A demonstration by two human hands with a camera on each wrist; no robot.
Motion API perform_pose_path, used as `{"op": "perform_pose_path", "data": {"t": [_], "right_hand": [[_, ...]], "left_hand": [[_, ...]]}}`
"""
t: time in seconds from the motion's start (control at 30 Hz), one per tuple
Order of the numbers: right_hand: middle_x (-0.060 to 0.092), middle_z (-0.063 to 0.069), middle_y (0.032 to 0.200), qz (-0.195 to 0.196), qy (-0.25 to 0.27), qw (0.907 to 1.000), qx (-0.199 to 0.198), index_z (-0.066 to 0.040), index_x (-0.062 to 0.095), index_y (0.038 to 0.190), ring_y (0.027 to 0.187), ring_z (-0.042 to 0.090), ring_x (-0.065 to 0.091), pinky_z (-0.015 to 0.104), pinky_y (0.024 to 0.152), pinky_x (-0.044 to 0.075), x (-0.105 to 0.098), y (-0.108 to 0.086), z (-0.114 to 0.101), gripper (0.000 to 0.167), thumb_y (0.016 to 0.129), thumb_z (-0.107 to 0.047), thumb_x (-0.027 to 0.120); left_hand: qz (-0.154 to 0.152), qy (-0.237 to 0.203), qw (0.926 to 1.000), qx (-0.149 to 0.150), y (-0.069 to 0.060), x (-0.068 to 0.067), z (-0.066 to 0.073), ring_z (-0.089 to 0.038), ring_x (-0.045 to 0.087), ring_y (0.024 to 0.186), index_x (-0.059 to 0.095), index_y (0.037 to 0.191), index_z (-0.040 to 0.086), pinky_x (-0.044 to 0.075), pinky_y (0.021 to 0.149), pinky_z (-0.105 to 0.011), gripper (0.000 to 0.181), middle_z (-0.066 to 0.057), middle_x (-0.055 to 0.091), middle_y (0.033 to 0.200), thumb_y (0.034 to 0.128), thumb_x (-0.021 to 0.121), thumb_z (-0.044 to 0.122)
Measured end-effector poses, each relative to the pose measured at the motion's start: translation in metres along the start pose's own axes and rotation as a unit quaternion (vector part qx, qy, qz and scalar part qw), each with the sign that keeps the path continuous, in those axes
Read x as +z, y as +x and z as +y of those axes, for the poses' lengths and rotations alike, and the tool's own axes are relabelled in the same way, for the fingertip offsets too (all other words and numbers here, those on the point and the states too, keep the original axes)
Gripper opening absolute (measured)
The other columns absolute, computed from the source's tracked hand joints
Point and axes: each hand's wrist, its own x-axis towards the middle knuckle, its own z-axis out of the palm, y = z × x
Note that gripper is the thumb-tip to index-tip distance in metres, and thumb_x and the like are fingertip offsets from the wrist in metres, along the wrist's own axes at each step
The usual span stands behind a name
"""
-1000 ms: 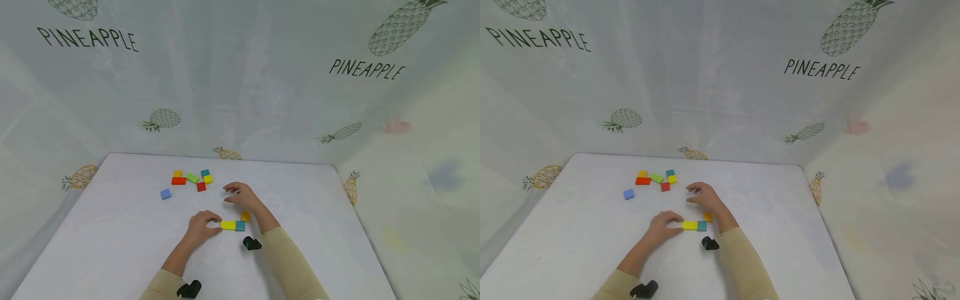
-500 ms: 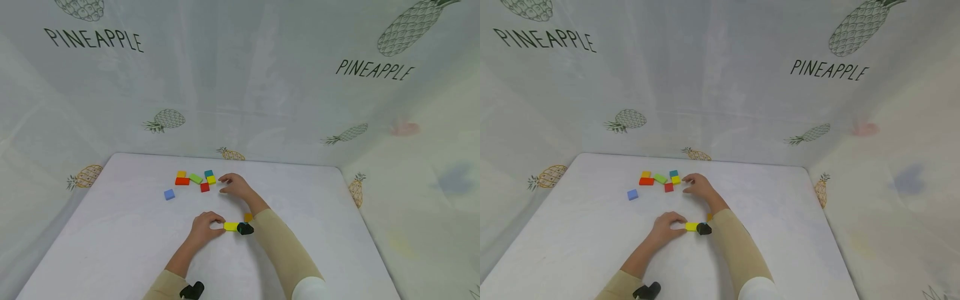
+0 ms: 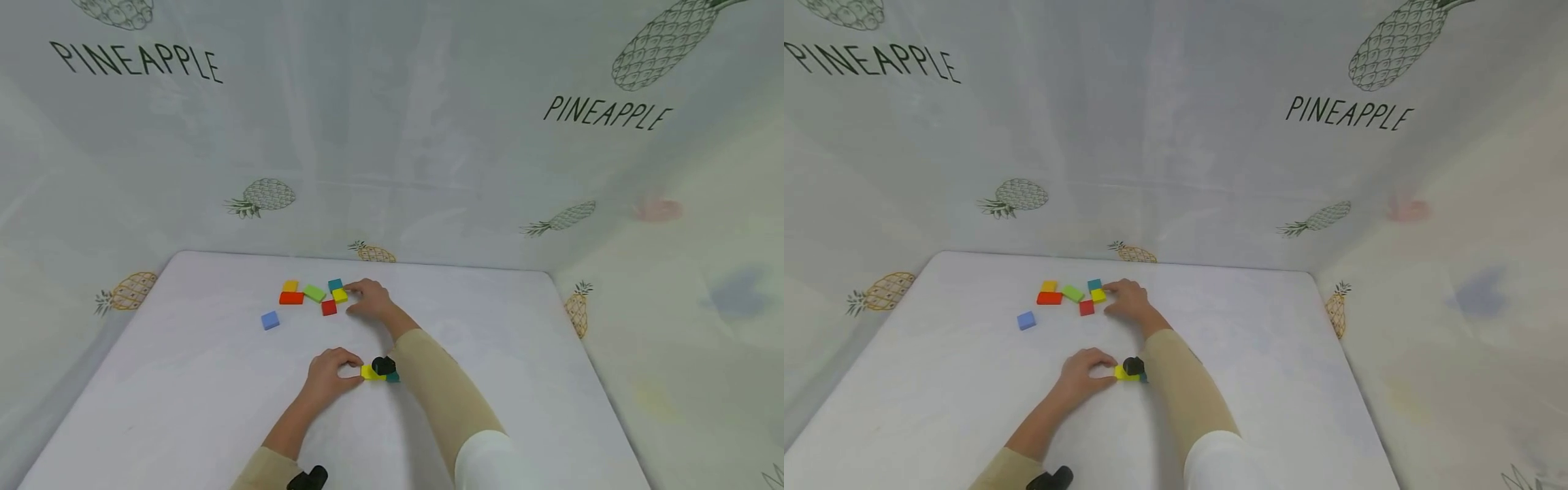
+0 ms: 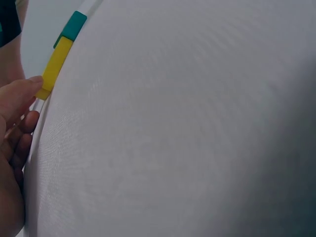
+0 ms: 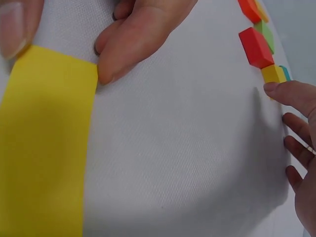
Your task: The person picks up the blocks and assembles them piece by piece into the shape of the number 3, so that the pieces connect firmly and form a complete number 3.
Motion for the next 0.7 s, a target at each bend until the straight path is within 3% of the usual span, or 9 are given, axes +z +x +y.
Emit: {"op": "perform_pose_path", "data": {"t": [0.23, 0.7], "right_hand": [[0.059, -0.003, 0.123, 0.007, -0.03, 0.9995, 0.001, -0.029, 0.059, 0.135, 0.114, 0.019, 0.05, 0.044, 0.099, 0.037, 0.0032, 0.0019, -0.0047, 0.053, 0.085, -0.029, 0.076], [0.06, -0.003, 0.118, 0.032, -0.014, 0.9993, 0.012, -0.022, 0.069, 0.118, 0.11, 0.018, 0.05, 0.044, 0.099, 0.036, 0.0053, 0.0022, -0.0048, 0.035, 0.085, -0.03, 0.077]], "left_hand": [[0.0, -0.01, 1.0, -0.001, -0.004, -0.0034, 0.0034, -0.014, 0.052, 0.097, 0.07, 0.099, 0.027, 0.037, 0.088, -0.045, 0.022, 0.016, 0.061, 0.091, 0.0801, 0.082, 0.022], [0.003, -0.007, 0.9999, 0.01, -0.0002, 0.0005, -0.0032, -0.013, 0.052, 0.096, 0.07, 0.098, 0.028, 0.038, 0.086, -0.042, 0.022, 0.018, 0.06, 0.091, 0.0798, 0.082, 0.023]]}}
